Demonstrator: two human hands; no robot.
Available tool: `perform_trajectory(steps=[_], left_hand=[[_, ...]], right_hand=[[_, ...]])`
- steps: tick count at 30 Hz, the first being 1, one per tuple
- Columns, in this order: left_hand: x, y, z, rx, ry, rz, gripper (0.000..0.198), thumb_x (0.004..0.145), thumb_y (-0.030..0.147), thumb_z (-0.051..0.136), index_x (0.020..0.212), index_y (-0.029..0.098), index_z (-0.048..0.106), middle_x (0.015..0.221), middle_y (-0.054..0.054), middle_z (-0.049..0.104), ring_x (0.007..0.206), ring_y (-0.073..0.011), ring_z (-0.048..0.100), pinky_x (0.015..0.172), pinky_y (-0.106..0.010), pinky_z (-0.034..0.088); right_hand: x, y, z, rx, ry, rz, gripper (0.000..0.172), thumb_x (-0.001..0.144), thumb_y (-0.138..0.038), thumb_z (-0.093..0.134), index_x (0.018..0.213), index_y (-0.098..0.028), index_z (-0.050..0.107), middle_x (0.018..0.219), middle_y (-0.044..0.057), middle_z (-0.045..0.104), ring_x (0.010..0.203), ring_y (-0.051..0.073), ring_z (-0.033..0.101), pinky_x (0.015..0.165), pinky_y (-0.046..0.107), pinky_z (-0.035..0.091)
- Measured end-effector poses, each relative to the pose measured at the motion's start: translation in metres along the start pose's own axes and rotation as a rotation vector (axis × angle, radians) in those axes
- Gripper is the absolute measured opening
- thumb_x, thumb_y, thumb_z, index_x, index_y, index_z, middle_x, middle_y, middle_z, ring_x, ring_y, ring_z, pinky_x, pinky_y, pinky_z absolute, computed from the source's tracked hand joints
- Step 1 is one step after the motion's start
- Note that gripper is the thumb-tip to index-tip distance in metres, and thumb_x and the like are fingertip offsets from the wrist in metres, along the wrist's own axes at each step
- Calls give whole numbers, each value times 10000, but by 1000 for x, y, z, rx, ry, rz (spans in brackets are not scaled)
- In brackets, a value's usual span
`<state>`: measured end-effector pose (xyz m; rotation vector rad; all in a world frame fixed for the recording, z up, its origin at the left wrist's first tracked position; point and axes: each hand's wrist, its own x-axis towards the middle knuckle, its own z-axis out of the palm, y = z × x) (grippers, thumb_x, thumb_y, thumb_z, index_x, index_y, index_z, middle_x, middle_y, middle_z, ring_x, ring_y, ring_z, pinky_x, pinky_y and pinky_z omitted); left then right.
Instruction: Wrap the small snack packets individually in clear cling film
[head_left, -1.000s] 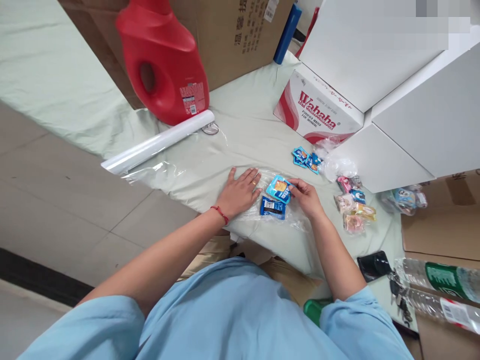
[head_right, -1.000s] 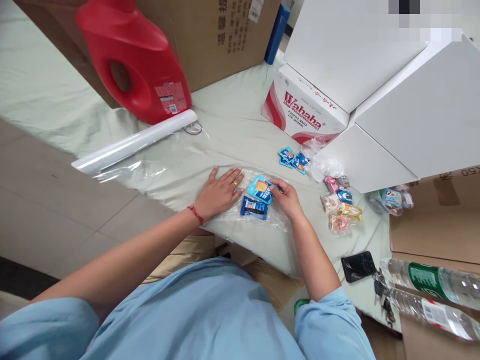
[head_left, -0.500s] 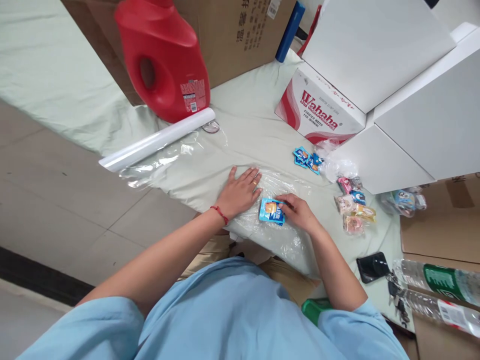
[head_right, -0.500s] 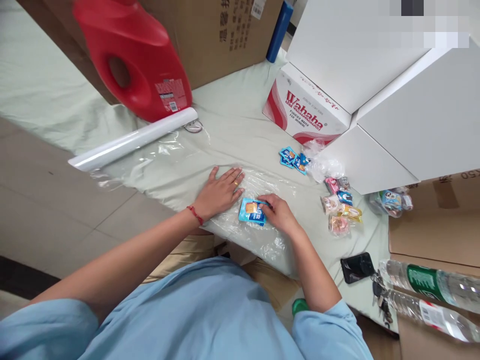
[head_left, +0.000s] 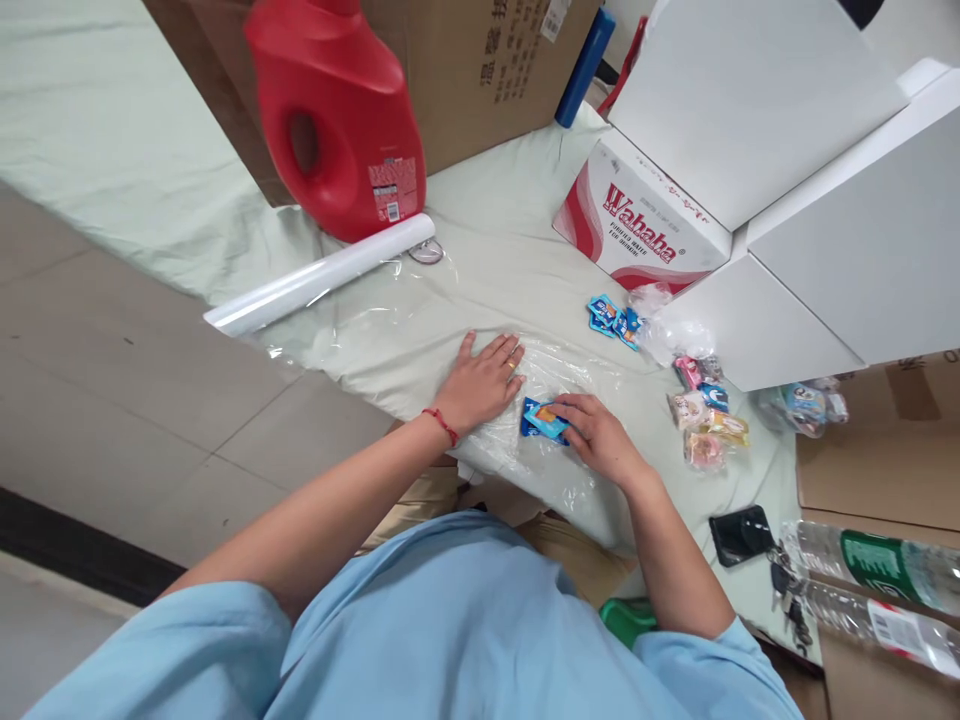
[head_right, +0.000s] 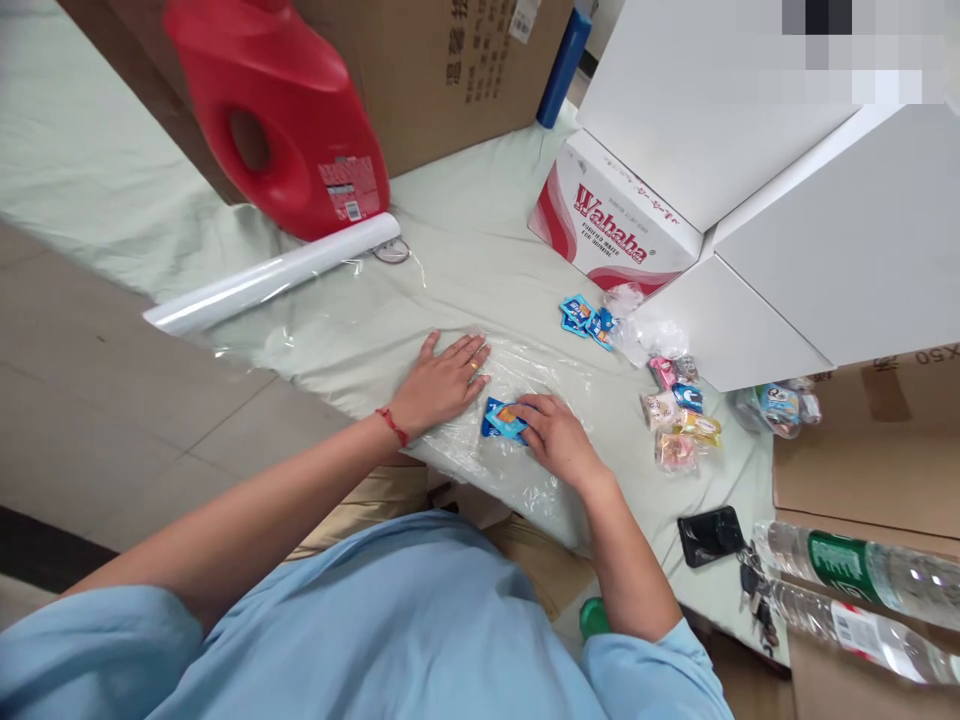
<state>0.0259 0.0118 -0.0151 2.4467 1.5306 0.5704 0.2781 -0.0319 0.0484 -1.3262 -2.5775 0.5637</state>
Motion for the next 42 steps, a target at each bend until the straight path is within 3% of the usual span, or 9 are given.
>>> perform_trajectory(steps=[4,8,13,16,21,25,31,36,42], left_hand=[[0,-1,2,-2,16,3,565,1094,395,341,1595,186,499,1696,-131,425,1578,-287,402,1334,-628,80],[0,-2,3,-10,15,5,564,1086,391,360,1602,207,496,1687,-128,445,1572,-303,410,1331,-635,93],[0,-1,1,-13,22,6,559,1085,383,363,1592,198,508,1679,-138,457,1564,-303,421,1330,-634,95],[-1,-1,0,-12,25,10,561,1087,383,354,1593,194,506,1676,-141,462,1561,-303,426,1329,-632,107],[-1,-1,1,-13,25,11,562,1087,385,351,1588,185,509,1677,-144,459,1563,-298,421,1331,-633,102],[0,-1,1,-8,19,10,562,1088,387,351,1580,169,513,1678,-147,455,1570,-288,411,1332,-633,88],[-1,-1,0,-10,1,9,560,1091,387,342,1581,176,513,1683,-140,448,1576,-279,402,1335,-630,79],[-1,0,0,-27,9,-4,575,1092,385,327,1606,179,481,1698,-142,418,1584,-290,390,1333,-649,42],[0,0,-1,-28,13,-24,589,1094,424,318,1621,206,466,1709,-118,406,1637,-295,276,1332,-656,14]], right_hand=[[-4,5,-15,146,196,177,397,1106,-407,427,1353,-236,686,1187,103,754,1063,253,706,969,417,574],[4,0,-17,274,1,159,463,1126,-487,377,1379,-236,671,1054,63,768,891,216,702,845,357,570],[23,-1,1,-9,-43,38,494,1115,-489,384,1333,-189,711,1090,140,730,1034,292,629,984,466,515],[23,0,4,-39,-17,45,525,1082,-535,468,1453,-198,627,1231,162,693,1157,322,593,1043,505,500],[7,4,1,-3,-140,-66,941,913,-590,752,1678,-256,317,1539,160,520,1417,366,443,1189,573,403],[0,7,5,-49,-149,-19,870,927,-465,761,1663,-249,351,1458,158,560,1337,364,468,1150,576,430],[2,-5,13,-132,-49,39,777,945,-478,711,1614,-194,438,1400,182,595,1291,381,478,1101,567,431],[10,-14,11,-188,-161,62,720,877,-286,722,1558,-186,509,1398,170,630,1249,359,538,1088,518,416],[17,-6,1,-261,-202,135,690,852,-260,734,1509,-194,537,1344,169,657,1218,361,567,1025,485,437]])
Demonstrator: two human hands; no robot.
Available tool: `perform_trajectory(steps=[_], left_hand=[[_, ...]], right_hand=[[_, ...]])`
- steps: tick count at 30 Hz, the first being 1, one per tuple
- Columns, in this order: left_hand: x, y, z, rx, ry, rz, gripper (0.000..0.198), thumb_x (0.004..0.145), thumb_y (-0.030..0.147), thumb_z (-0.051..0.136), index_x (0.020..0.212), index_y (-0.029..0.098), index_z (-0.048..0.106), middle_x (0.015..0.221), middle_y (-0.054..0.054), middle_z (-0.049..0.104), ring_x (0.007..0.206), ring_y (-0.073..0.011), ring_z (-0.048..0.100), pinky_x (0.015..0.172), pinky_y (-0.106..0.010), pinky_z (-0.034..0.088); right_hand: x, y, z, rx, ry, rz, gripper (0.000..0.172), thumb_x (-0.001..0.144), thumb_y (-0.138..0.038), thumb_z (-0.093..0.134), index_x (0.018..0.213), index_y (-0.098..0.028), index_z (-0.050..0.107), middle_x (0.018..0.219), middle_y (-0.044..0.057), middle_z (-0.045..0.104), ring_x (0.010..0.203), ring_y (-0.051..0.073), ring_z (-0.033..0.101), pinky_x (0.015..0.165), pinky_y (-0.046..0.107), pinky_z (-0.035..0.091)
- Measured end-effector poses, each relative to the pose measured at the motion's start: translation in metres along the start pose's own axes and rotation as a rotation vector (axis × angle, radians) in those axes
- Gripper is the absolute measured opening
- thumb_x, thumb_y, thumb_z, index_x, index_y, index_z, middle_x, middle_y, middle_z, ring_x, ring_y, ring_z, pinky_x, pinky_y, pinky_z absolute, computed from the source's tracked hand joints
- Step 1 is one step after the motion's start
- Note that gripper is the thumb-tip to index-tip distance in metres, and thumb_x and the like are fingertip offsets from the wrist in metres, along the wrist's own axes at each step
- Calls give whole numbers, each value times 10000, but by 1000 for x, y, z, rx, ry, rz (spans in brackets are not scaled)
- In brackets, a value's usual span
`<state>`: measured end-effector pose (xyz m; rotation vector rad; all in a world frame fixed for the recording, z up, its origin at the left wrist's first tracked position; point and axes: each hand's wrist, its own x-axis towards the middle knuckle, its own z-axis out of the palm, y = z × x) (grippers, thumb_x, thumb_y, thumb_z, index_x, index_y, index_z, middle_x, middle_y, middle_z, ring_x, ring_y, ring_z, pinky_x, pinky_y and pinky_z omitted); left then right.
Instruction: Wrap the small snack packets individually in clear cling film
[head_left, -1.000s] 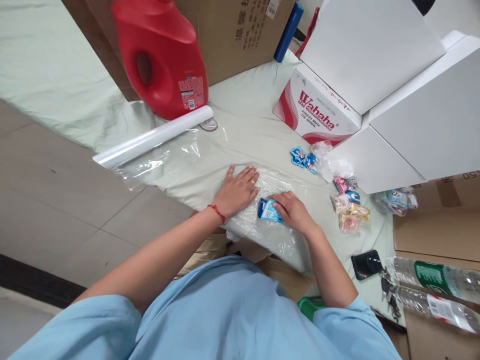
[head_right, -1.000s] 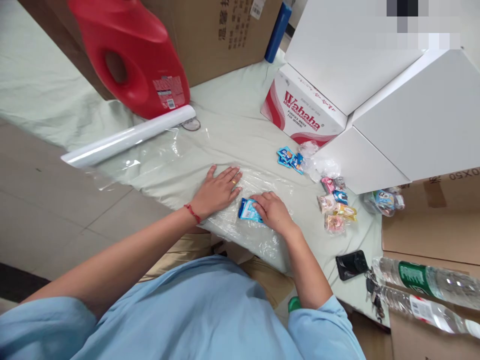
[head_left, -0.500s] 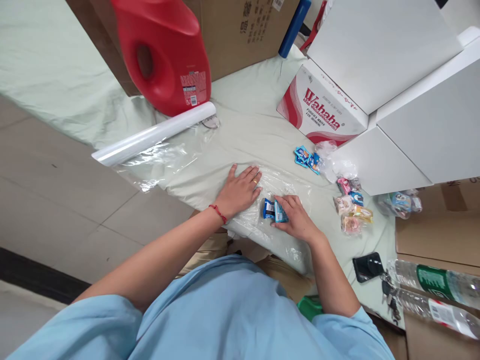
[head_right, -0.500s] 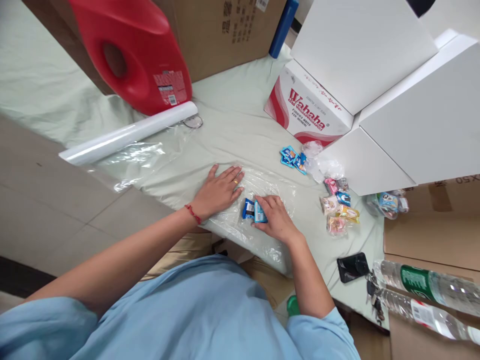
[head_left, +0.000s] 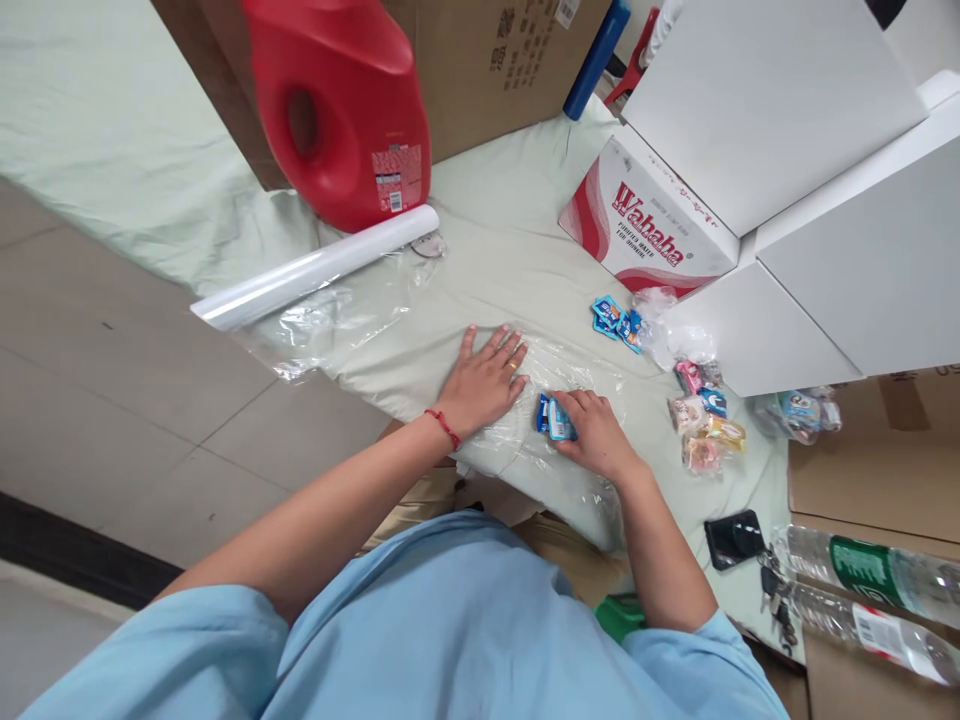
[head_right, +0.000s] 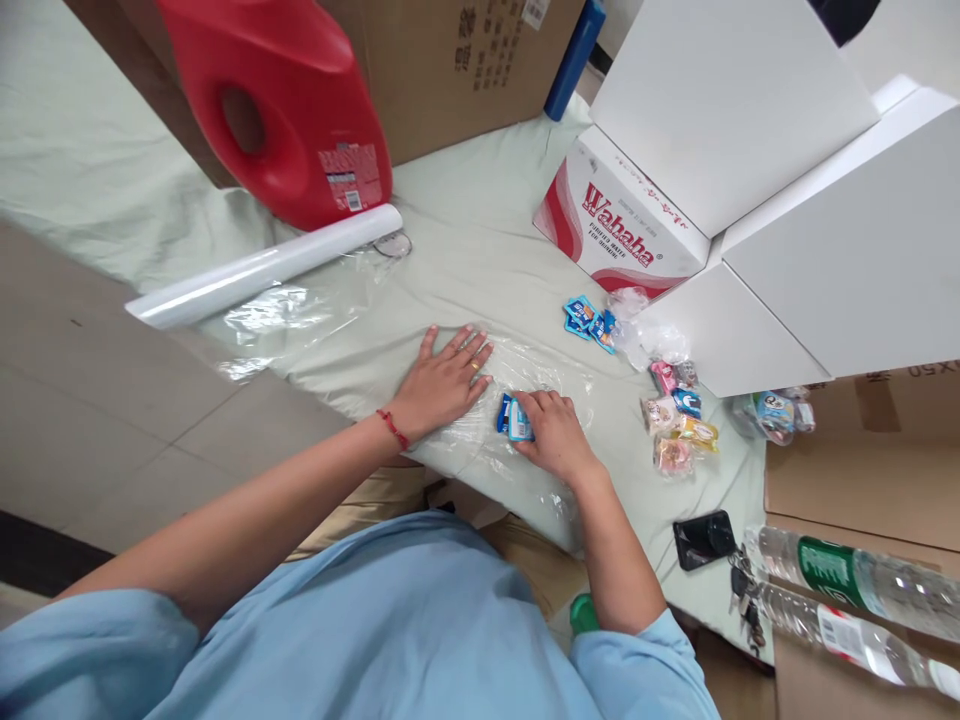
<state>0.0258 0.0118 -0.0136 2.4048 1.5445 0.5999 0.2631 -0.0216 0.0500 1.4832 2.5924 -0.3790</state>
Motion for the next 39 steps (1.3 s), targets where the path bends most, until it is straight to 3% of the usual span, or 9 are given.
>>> perform_trajectory(steps=[8,14,21,27,32,35,39], left_hand=[[1,-1,2,-13,-19,-11,608,1095,455,294,1631,214,450,1722,-109,382,1626,-320,294,1313,-703,4],[0,-1,0,-8,9,-10,609,1109,436,245,1602,174,487,1706,-125,409,1610,-320,329,1309,-706,54],[0,-2,-5,-32,5,-29,592,1114,370,210,1619,192,462,1695,-120,434,1593,-289,370,1321,-656,86],[0,-3,-3,-24,3,-15,590,1107,357,229,1631,188,442,1700,-130,424,1602,-289,352,1325,-645,82],[0,-3,-5,-20,14,-23,598,1110,356,220,1611,138,464,1685,-152,445,1590,-285,371,1328,-626,106],[0,-3,-5,-32,18,-37,583,1104,366,258,1597,163,493,1684,-144,450,1593,-290,366,1332,-621,93],[0,-3,-4,-30,16,-39,578,1099,369,274,1582,157,510,1680,-147,456,1595,-289,362,1335,-618,91]], right_hand=[[18,4,-28,-10,93,47,655,865,-304,734,1481,-179,553,1284,164,671,1196,366,576,1005,477,429],[40,-7,-6,-25,61,24,740,917,-560,750,1513,-169,548,1297,187,675,1192,387,588,991,511,455],[38,-1,1,89,339,132,885,935,-728,631,1593,-159,470,1286,213,655,1189,404,588,1006,547,476],[49,-29,26,98,288,199,848,969,-688,605,1627,-186,421,1470,239,570,1306,426,537,1065,608,450],[34,-16,33,209,267,92,1025,909,-587,749,1697,-170,243,1664,244,384,1532,391,383,1220,591,369],[24,1,26,230,205,83,929,914,-509,760,1672,-198,322,1625,226,450,1499,379,434,1209,592,389],[21,7,18,191,191,91,775,903,-483,766,1574,-196,501,1407,196,626,1288,385,569,1125,593,458]])
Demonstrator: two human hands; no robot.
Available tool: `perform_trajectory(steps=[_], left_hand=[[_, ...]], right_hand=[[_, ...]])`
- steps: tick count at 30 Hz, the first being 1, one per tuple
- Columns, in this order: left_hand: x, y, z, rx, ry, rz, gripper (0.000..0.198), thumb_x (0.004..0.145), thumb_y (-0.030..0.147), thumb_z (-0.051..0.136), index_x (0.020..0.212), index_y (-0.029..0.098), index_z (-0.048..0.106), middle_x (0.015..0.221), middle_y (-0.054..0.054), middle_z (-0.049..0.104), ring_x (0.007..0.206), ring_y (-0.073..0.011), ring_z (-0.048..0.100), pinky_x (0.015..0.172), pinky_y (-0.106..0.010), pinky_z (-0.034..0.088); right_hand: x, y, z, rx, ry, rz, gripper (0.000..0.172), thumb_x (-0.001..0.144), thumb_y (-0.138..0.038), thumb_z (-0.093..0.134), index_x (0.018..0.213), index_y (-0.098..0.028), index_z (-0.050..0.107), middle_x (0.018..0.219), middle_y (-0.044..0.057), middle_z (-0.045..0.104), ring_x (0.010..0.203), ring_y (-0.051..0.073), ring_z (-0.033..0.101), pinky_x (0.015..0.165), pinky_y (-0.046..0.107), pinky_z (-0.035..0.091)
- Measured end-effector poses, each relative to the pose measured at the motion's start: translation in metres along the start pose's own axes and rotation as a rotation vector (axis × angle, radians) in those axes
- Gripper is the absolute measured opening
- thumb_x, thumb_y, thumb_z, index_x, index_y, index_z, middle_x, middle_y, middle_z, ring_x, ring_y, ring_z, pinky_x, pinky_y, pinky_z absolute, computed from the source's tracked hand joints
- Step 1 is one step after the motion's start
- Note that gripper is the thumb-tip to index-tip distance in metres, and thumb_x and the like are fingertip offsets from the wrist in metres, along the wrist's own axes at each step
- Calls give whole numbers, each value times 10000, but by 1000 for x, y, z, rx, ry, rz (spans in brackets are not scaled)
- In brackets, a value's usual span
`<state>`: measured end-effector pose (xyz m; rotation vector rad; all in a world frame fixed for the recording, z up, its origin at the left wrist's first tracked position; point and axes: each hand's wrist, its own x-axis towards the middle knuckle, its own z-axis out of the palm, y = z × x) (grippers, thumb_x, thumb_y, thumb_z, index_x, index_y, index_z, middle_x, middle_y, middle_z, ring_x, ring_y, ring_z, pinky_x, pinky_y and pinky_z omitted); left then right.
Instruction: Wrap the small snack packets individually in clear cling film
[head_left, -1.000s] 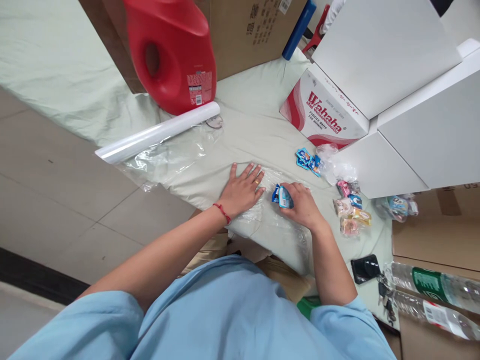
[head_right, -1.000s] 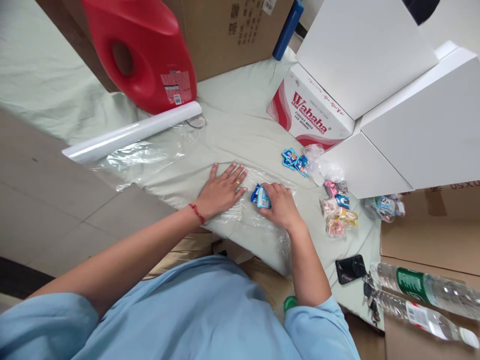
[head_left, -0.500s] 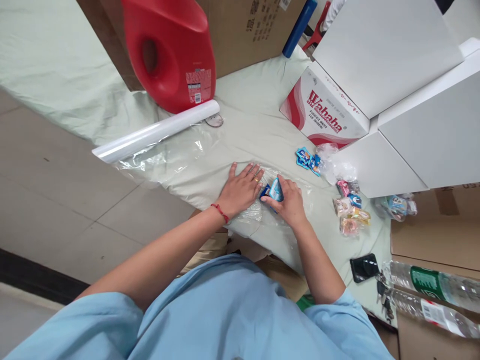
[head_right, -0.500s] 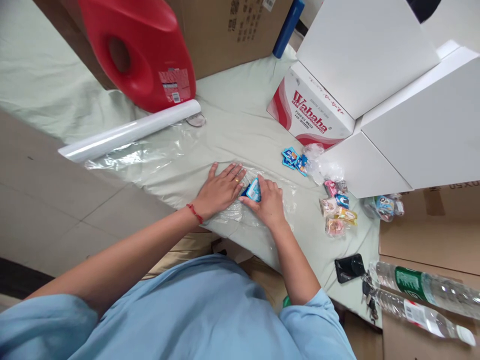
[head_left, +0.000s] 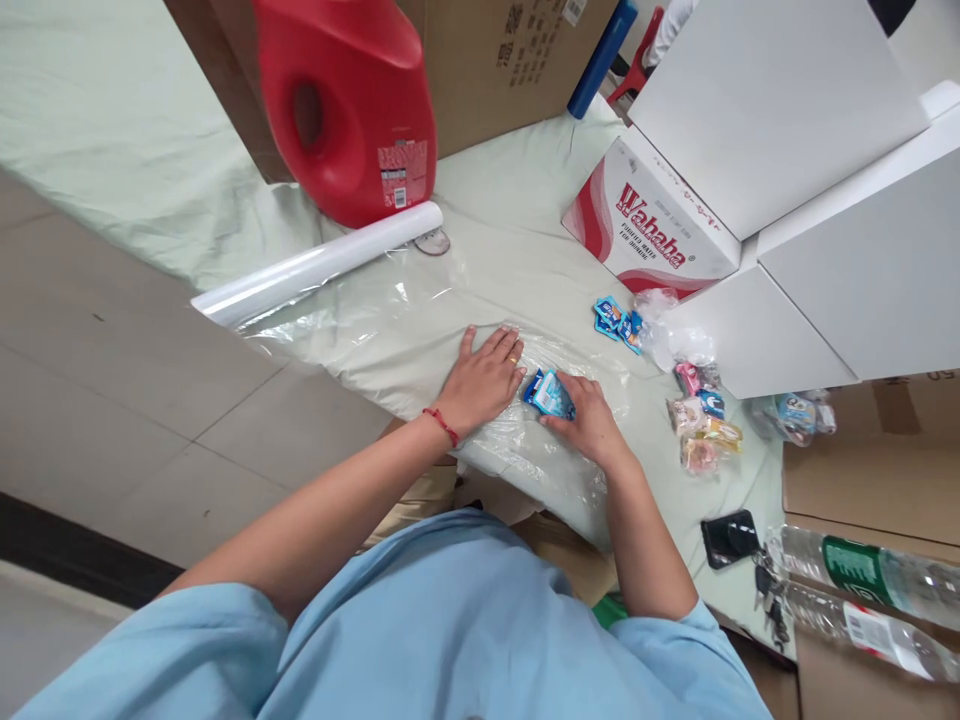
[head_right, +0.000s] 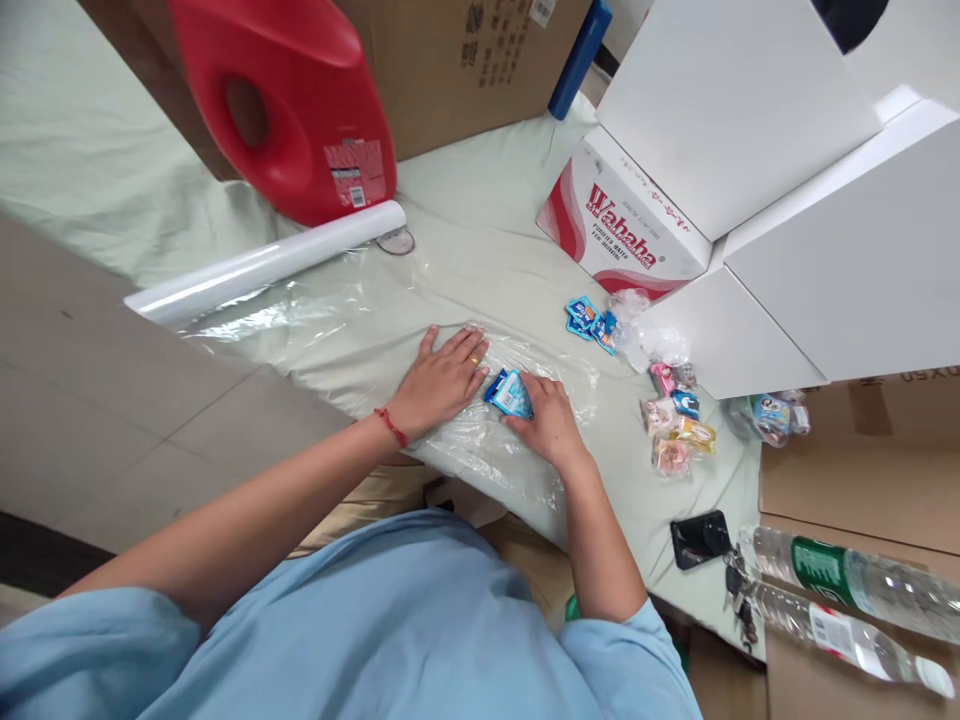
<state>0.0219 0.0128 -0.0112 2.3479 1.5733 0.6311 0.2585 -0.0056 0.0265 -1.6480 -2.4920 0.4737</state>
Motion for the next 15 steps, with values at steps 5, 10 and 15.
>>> perform_trajectory(steps=[5,10,15], left_hand=[[-1,0,1,11,3,9,572,1101,363,269,1574,164,521,1677,-143,462,1591,-287,370,1337,-618,88],[-1,0,1,11,6,10,573,1110,362,245,1567,165,528,1680,-137,459,1590,-288,371,1333,-629,87],[-1,0,0,12,-2,11,565,1108,358,256,1565,169,530,1687,-132,448,1595,-285,362,1334,-623,96]], right_hand=[[6,-21,6,5,104,19,748,924,-484,726,1587,-233,490,1323,177,627,1197,369,597,1057,552,519],[11,-29,13,-89,58,-15,590,942,-370,690,1500,-210,586,1371,183,593,1204,354,580,1074,523,512],[11,-11,10,-63,3,-162,563,958,-362,670,1498,-230,584,1388,173,574,1228,333,567,1080,513,511]])
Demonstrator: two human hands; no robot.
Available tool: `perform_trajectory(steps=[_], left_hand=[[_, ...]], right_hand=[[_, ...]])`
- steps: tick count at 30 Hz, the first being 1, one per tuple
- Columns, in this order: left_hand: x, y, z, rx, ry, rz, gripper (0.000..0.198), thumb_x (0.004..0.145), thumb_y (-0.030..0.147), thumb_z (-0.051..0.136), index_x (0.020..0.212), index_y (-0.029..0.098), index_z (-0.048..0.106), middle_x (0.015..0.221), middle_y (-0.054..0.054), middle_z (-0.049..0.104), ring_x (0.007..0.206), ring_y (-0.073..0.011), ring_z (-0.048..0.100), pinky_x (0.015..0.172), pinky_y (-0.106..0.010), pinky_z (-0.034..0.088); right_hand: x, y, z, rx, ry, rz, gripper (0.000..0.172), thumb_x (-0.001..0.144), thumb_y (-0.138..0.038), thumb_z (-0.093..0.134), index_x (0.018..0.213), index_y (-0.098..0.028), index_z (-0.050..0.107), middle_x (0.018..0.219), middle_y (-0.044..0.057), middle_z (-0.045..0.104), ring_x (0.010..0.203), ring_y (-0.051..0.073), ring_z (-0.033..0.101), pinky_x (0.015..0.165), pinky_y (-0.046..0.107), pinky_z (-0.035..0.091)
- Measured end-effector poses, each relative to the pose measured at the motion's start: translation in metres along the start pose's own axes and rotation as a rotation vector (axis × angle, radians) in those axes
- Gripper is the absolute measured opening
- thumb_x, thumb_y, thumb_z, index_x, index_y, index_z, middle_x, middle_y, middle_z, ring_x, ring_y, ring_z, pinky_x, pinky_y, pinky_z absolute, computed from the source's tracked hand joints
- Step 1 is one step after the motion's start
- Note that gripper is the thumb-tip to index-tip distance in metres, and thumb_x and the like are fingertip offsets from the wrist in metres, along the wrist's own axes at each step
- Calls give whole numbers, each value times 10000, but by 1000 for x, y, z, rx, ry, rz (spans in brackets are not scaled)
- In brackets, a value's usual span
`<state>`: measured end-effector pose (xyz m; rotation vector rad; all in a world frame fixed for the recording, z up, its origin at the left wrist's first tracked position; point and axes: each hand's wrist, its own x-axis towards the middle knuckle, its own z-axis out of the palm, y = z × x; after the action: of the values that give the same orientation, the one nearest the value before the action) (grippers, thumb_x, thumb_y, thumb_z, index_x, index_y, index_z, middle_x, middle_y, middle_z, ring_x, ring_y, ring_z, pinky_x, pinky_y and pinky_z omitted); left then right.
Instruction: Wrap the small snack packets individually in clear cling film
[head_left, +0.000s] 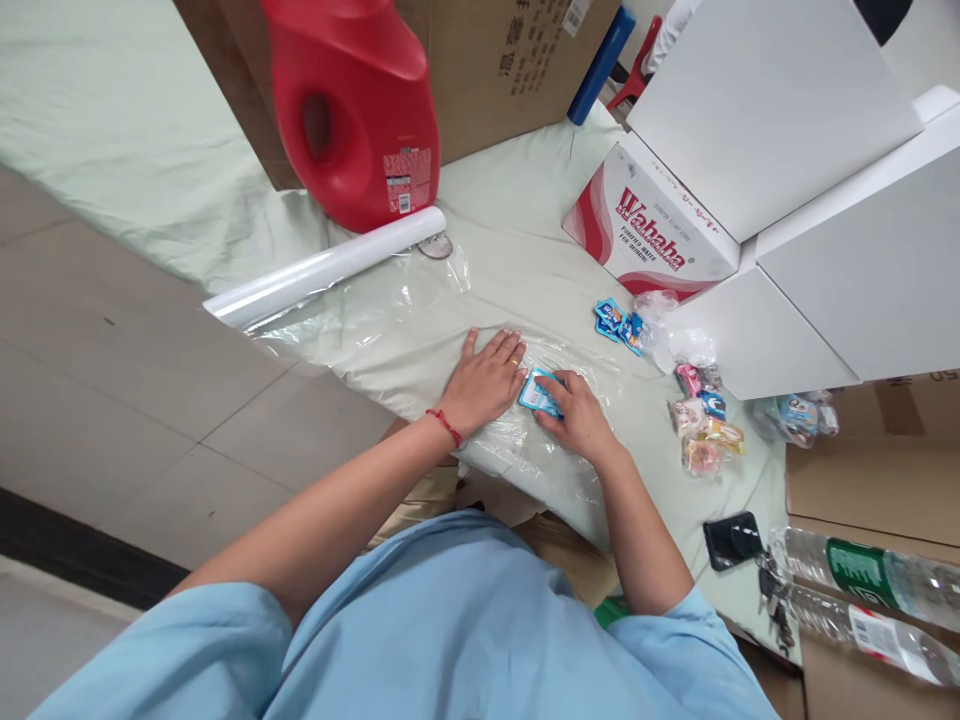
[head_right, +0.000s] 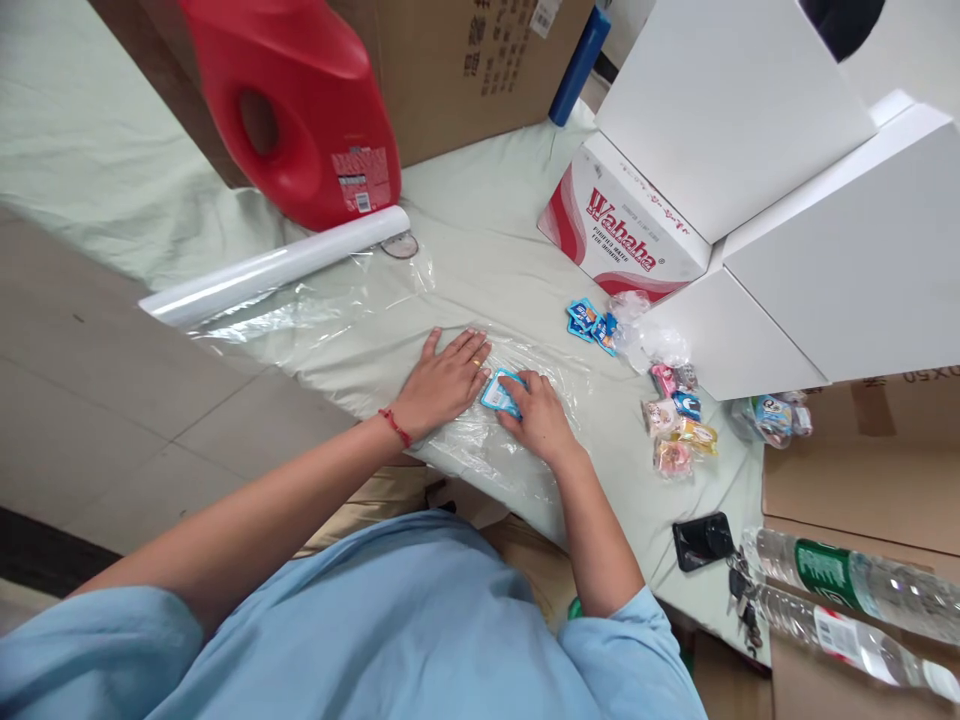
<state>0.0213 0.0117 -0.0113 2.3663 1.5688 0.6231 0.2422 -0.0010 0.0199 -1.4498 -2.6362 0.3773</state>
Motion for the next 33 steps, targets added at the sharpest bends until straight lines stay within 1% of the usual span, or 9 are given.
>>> perform_trajectory(steps=[4,12,15,19,23,25,27,30,33], left_hand=[[0,0,0,4,9,-5,569,1109,374,259,1551,159,546,1673,-134,470,1585,-292,378,1332,-626,106],[0,-1,2,-15,15,-5,546,1105,375,308,1537,154,558,1663,-154,480,1577,-314,389,1324,-637,113],[2,-3,1,-50,29,-7,535,1105,390,327,1534,170,560,1687,-159,442,1591,-313,367,1313,-638,164],[4,-10,-8,-127,56,-23,486,1101,378,342,1475,242,621,1723,-107,395,1614,-294,328,1286,-601,280],[3,-19,-20,-104,79,-10,456,1086,380,390,1402,226,680,1711,-121,413,1613,-327,327,1276,-623,295],[-2,-25,-26,-77,107,9,435,1059,356,443,1392,215,686,1695,-128,438,1609,-345,332,1275,-628,296],[-13,-30,-34,-64,108,88,444,1011,251,468,1404,226,673,1679,-111,468,1608,-336,337,1291,-626,264],[-38,-38,-44,-114,-7,326,668,862,62,444,1471,285,604,1641,-49,529,1591,-263,381,1335,-592,171],[-63,-46,-48,-205,-160,450,810,773,46,465,1551,269,499,1607,-53,568,1559,-235,436,1342,-549,193]], right_hand=[[-9,14,2,70,51,-92,563,998,-439,639,1511,-219,564,1395,179,569,1278,315,566,1095,498,505],[-21,30,20,127,147,-133,595,1011,-578,622,1497,-235,594,1431,176,582,1344,305,563,1140,490,485],[-20,32,22,111,149,-139,626,1002,-614,619,1503,-240,593,1450,176,586,1352,308,559,1153,496,472],[-19,28,20,116,138,-146,682,984,-639,635,1551,-269,550,1508,171,564,1390,318,532,1175,524,448],[-19,23,10,159,142,-168,779,953,-676,661,1604,-291,478,1607,172,491,1482,335,461,1217,570,394],[-25,21,1,197,191,-173,744,983,-648,634,1611,-288,463,1630,176,465,1506,334,438,1223,583,384],[-38,20,-12,254,261,-158,639,1030,-576,593,1590,-288,485,1599,173,497,1481,322,470,1202,571,416],[-70,17,-25,368,293,-153,531,1056,-486,585,1547,-296,521,1427,155,632,1321,287,601,1103,501,521],[-107,11,-22,420,201,-173,624,1004,-520,674,1558,-293,495,1372,146,659,1248,280,634,1050,470,560]])
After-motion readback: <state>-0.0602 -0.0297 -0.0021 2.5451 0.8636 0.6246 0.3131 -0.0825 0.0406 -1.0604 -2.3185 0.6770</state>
